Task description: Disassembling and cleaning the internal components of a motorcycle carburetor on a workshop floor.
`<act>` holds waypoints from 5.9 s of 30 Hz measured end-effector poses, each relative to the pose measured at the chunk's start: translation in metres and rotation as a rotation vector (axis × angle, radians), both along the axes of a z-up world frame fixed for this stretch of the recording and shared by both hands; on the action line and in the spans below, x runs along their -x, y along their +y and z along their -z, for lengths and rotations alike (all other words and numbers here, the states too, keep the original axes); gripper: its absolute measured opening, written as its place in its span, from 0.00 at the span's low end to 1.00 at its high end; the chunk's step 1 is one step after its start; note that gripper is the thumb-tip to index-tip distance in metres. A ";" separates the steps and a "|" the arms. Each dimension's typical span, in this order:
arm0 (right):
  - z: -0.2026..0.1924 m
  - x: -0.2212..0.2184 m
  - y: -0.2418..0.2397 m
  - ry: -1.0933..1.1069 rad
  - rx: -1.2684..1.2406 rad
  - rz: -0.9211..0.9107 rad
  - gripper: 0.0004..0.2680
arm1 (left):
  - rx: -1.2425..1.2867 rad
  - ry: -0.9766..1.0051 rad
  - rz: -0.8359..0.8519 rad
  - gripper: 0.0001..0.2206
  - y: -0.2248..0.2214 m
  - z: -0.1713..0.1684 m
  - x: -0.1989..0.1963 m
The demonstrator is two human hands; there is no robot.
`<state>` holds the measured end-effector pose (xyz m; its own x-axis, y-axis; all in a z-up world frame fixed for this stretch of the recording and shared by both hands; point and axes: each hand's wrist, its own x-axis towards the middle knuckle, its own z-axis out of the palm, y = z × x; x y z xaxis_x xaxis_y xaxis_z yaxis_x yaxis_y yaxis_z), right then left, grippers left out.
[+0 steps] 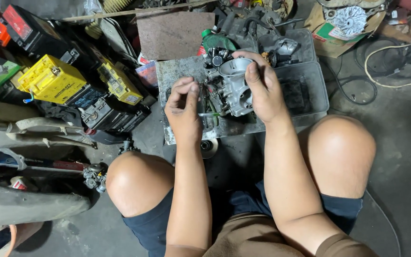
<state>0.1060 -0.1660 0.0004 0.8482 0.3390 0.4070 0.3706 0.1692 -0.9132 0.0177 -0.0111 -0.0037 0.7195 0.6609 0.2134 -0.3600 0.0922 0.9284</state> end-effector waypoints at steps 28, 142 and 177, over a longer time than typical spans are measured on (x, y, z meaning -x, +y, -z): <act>-0.026 0.016 0.014 -0.195 0.023 -0.181 0.21 | 1.229 0.080 0.362 0.31 -0.016 0.036 -0.016; -0.046 0.000 -0.021 0.270 0.787 0.134 0.14 | 1.407 -0.143 0.163 0.28 -0.001 -0.003 -0.013; -0.010 -0.006 -0.020 0.018 0.645 0.168 0.08 | 1.152 -0.189 0.488 0.29 -0.022 0.043 -0.016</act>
<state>0.1121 -0.1864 0.0103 0.9155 0.3726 0.1519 0.3279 -0.4719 -0.8184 0.0339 -0.0331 -0.0472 0.9615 0.2064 -0.1817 -0.1782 0.9709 0.1600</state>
